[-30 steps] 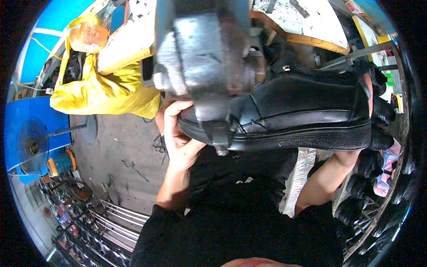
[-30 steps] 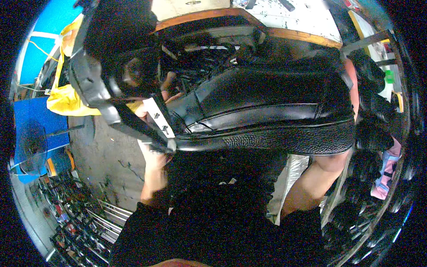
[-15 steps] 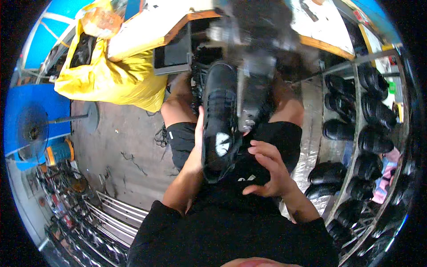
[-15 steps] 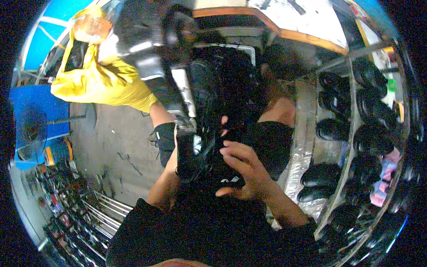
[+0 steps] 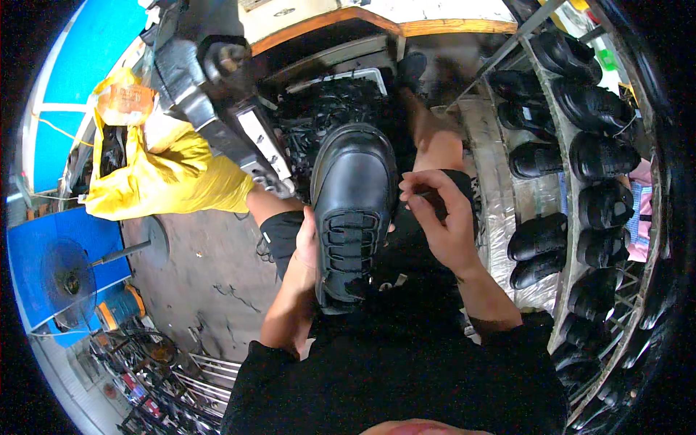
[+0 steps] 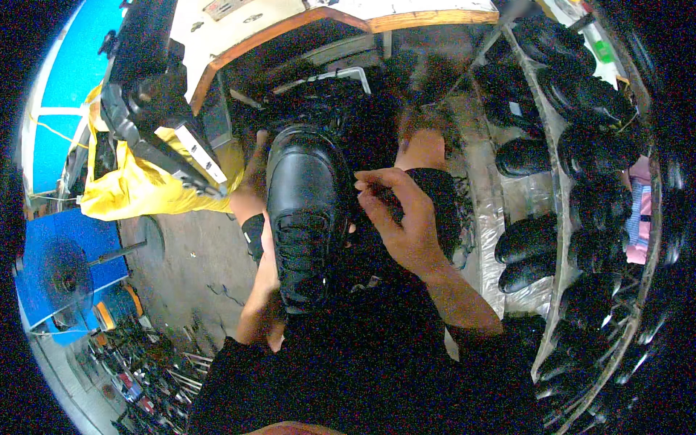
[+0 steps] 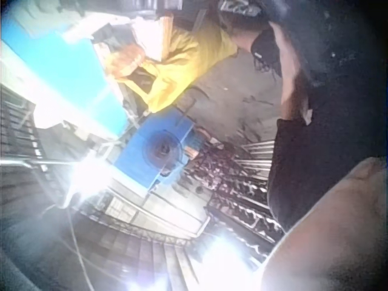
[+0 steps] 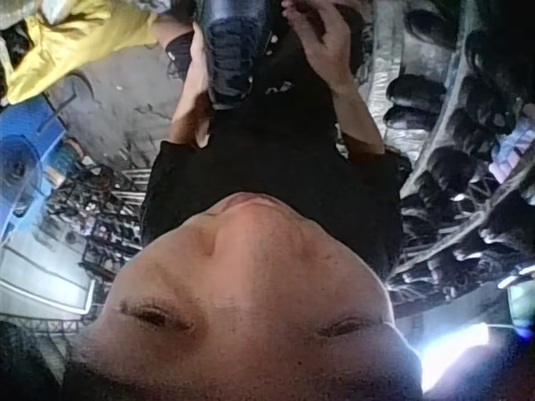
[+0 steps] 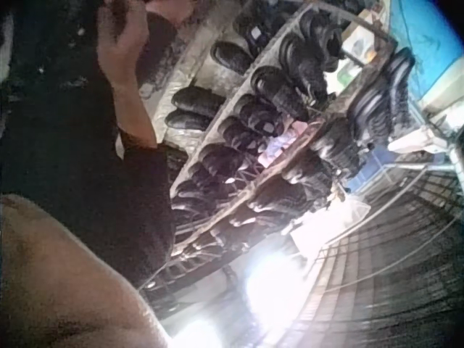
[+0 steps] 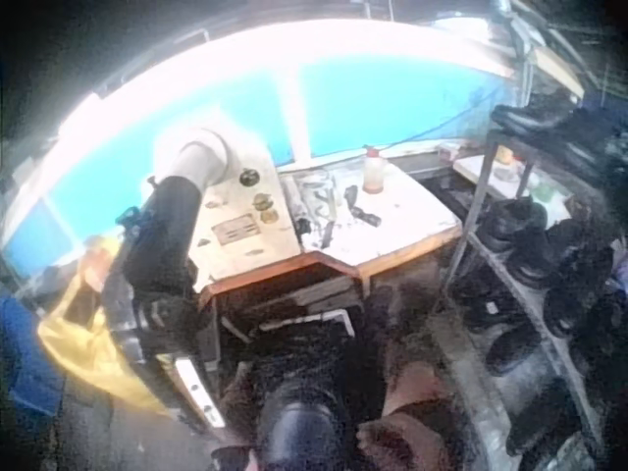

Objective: Operating a specialized industrial machine to process and shape black leather shoes in a workshop setting.

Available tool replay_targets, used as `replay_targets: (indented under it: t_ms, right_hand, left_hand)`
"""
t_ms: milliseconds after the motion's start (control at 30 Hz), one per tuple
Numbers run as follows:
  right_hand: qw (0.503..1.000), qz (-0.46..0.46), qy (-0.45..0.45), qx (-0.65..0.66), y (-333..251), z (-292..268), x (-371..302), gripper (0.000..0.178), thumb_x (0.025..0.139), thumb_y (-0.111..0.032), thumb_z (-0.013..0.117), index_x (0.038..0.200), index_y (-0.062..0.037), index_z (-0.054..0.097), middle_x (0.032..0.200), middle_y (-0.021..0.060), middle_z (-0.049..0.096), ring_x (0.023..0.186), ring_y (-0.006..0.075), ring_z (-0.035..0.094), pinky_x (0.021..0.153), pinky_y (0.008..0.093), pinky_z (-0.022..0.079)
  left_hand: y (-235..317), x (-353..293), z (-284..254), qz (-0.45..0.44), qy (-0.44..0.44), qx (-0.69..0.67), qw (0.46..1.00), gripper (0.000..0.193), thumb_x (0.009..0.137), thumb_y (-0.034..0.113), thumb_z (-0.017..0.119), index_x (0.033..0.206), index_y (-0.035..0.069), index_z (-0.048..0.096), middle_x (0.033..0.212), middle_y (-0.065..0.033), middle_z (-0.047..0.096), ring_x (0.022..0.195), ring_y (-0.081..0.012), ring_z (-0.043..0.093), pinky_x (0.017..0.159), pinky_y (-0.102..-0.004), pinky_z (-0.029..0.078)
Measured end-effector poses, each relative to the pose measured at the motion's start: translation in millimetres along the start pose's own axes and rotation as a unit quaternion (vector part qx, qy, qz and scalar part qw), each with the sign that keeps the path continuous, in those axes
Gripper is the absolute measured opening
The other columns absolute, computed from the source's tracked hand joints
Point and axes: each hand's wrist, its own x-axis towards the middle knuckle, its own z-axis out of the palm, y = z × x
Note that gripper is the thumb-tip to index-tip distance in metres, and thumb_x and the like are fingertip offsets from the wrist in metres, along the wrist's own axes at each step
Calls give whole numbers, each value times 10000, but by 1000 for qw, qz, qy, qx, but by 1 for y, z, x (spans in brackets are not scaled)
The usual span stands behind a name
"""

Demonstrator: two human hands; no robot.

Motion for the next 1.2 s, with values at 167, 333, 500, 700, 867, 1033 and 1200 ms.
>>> replay_targets:
  t_ms: [167,333,500,700,867,1033,1200]
  right_hand:
    - [998,-46,30,-29,2,-8,2,241,924,-57,650,1162,-19,643,1041,88,677,969,190,652,874,303,501]
    - [999,-23,45,-18,1,-14,5,247,920,-55,651,1164,-22,637,1016,83,671,936,187,640,850,298,493]
    - [999,-11,37,-26,-5,-9,10,299,906,-109,686,1184,-18,623,1041,90,663,947,177,632,847,290,486]
    - [999,-22,1,-26,-39,26,19,523,783,-221,832,1203,-16,596,1121,108,636,1008,190,622,889,318,483]
    - [995,-43,-83,-36,-29,43,32,571,748,-163,860,1233,-23,592,1160,93,642,1109,203,617,978,351,479]
    - [987,-69,-116,85,-36,49,49,600,759,-95,844,1287,-18,570,1282,109,628,1180,203,601,1024,337,462]
    - [977,-133,-135,94,-38,59,65,637,754,-87,835,1317,-21,544,1318,124,614,1229,234,577,1055,362,436]
  left_hand:
    - [8,3,39,-4,84,56,995,1084,856,826,415,1521,-24,313,1424,-251,515,1275,-345,563,1068,-439,473]
    - [6,4,34,-5,82,72,994,1040,885,799,402,1527,-14,307,1446,-235,502,1285,-344,553,1087,-445,454]
    - [8,0,10,18,145,145,979,952,933,735,412,1522,-8,327,1483,-215,468,1341,-341,497,1123,-431,400]
    - [34,16,-8,425,33,604,673,768,915,269,699,1531,-1,328,1553,-251,358,1405,-349,411,1168,-451,287]
    - [63,8,18,400,128,640,643,632,736,130,851,1287,-5,572,1319,-170,620,1250,-319,543,1085,-428,391]
    - [91,1,39,441,135,636,619,588,673,161,896,1173,3,629,1230,-171,656,1179,-351,591,1029,-446,444]
    - [99,-9,41,453,177,621,615,565,681,177,883,1160,-5,643,1216,-187,643,1175,-375,594,1026,-464,443]
